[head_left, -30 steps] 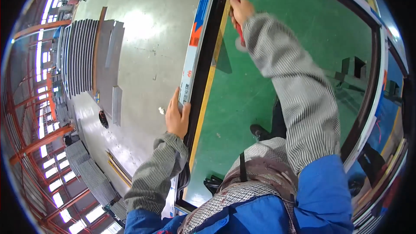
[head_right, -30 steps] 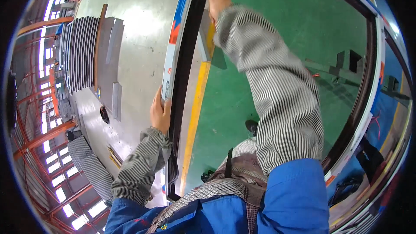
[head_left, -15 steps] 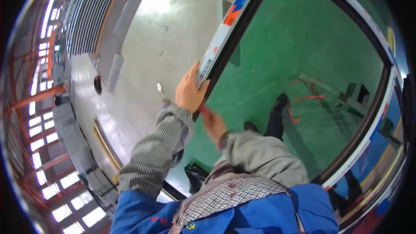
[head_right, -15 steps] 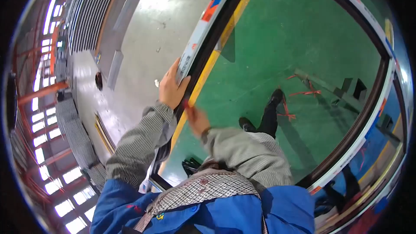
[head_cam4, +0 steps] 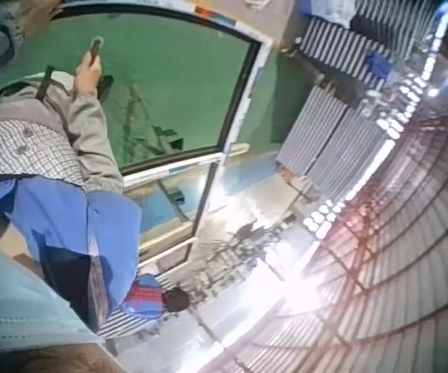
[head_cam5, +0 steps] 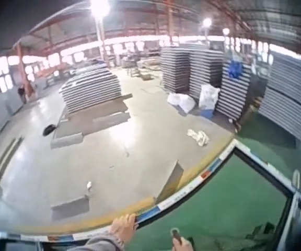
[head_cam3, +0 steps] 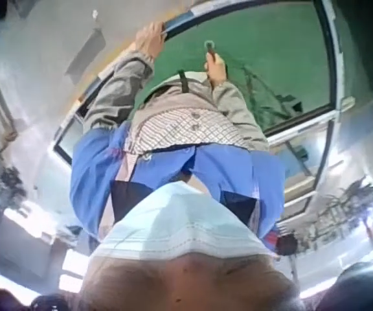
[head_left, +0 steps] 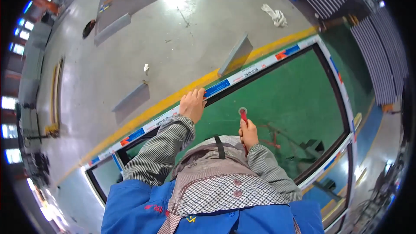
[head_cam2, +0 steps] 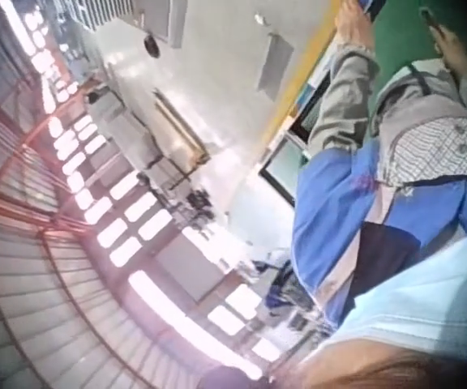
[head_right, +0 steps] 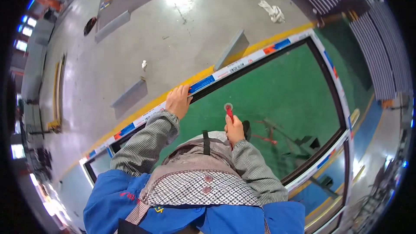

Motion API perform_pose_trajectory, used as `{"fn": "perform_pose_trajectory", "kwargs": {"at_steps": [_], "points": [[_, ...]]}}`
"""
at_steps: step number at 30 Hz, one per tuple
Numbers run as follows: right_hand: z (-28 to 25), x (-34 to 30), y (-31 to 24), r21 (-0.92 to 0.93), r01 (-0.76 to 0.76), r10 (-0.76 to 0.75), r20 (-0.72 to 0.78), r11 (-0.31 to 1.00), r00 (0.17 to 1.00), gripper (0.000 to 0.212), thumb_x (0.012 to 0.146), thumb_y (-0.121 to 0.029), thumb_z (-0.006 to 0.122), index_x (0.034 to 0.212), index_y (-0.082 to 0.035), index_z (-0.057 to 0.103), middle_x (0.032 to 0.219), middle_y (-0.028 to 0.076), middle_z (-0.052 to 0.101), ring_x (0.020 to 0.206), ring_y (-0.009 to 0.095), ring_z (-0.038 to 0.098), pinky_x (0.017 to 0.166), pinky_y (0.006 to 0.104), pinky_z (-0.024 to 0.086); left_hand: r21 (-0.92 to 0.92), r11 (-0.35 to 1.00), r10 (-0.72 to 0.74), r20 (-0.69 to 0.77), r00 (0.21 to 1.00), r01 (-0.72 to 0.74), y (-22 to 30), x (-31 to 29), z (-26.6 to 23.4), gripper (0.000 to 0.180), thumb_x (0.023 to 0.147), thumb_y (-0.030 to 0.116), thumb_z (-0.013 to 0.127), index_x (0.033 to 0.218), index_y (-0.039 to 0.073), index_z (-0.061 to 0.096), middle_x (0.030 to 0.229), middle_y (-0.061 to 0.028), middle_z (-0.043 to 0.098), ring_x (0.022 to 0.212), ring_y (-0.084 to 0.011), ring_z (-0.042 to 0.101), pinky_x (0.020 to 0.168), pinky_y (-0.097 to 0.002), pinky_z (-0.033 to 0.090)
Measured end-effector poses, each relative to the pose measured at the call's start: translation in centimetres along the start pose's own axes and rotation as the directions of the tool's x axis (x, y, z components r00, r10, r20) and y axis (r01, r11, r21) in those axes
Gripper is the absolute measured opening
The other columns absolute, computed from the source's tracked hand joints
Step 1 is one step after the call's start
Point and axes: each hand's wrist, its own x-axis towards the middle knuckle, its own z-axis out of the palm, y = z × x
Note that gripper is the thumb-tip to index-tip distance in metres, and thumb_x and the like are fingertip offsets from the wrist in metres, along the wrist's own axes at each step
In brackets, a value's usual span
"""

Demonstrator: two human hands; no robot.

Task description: The recorder is applying and pressing a rubber sealant strip into the grooves of a metal frame.

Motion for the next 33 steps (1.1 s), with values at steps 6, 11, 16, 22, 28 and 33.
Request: {"fn": "perform_pose_trajectory", "kwargs": {"at_steps": [6,11,16,22,28,33], "points": [[-2.5,3.3,-6.6,0.029,0.114,-0.117,0.169,0.993,0.979,0.024,0.097,-0.031,0.046,0.085,-0.009,0.047,0.056,-0.002,0.048,0.037,0.006,0.039,0.034,0.0208,0.032,0.044,0.997,-0.064,-0.046,0.997,0.066,1.5,0.6,0.5,0.042,0.076,0.023,0.067,0.111,0.008,0.05,0.095,-0.0079,0.055,0.091,-0.0241,0.054,0.077,-0.036,0.042],[-6.9,8.9,-12.9,-0.096,0.218,-0.177,0.321,0.971,0.93,0.025,0.097,-0.03,0.045,0.086,-0.009,0.049,0.057,-0.001,0.048,0.038,0.007,0.041,0.034,0.0215,0.034,0.033,0.983,-0.173,-0.171,0.97,0.181,5.6,4.0,1.8,0.038,0.074,0.032,0.068,0.101,0.01,0.051,0.086,-0.0035,0.052,0.085,-0.0206,0.053,0.073,-0.0344,0.04],[-8.0,11.6,-18.0,-0.115,0.248,-0.157,0.509,0.962,0.846,0.027,0.098,-0.029,0.043,0.082,-0.007,0.048,0.062,0.002,0.051,0.047,0.009,0.046,0.043,0.0239,0.039,0.116,0.965,-0.206,-0.213,0.955,0.235,5.5,4.2,3.0,0.034,0.073,0.036,0.067,0.091,0.013,0.049,0.08,-0.0014,0.049,0.08,-0.0182,0.052,0.071,-0.0313,0.039],[0.0,10.7,-20.4,-0.048,0.278,-0.136,0.786,0.959,0.603,0.028,0.099,-0.027,0.044,0.109,-0.004,0.055,0.084,-0.002,0.054,0.078,0.004,0.049,0.07,0.0207,0.041,-0.531,0.79,-0.56,-0.42,0.714,0.307,10.5,4.5,1.2,0.04,0.083,0.033,0.061,0.111,0.005,0.056,0.108,-0.0131,0.055,0.096,-0.0284,0.054,0.085,-0.0388,0.041],[9.2,8.2,-16.2,0.005,0.864,-0.159,0.983,0.503,0.087,0.028,0.096,-0.019,0.046,0.111,0.003,0.055,0.116,0.011,0.05,0.103,0.021,0.051,0.089,0.0325,0.041,-0.674,-0.528,-0.795,0.178,0.58,-0.517,12.6,-1.2,1.3,0.024,0.093,0.031,0.053,0.102,0.009,0.053,0.071,0.001,0.053,0.055,-0.0062,0.05,0.048,-0.0228,0.042],[16.3,7.7,-11.7,0.159,0.91,-0.145,0.962,-0.384,-0.23,0.081,0.076,-0.036,0.071,0.136,0.0,0.03,0.124,0.019,0.048,0.114,0.035,0.046,0.099,0.0429,0.034,-0.816,0.081,-0.869,0.223,-0.441,-0.572,7.2,-7.8,6.6,0.018,0.088,0.021,0.062,0.094,0.006,0.056,0.072,-0.0001,0.056,0.058,-0.0081,0.053,0.049,-0.0231,0.043]]}}
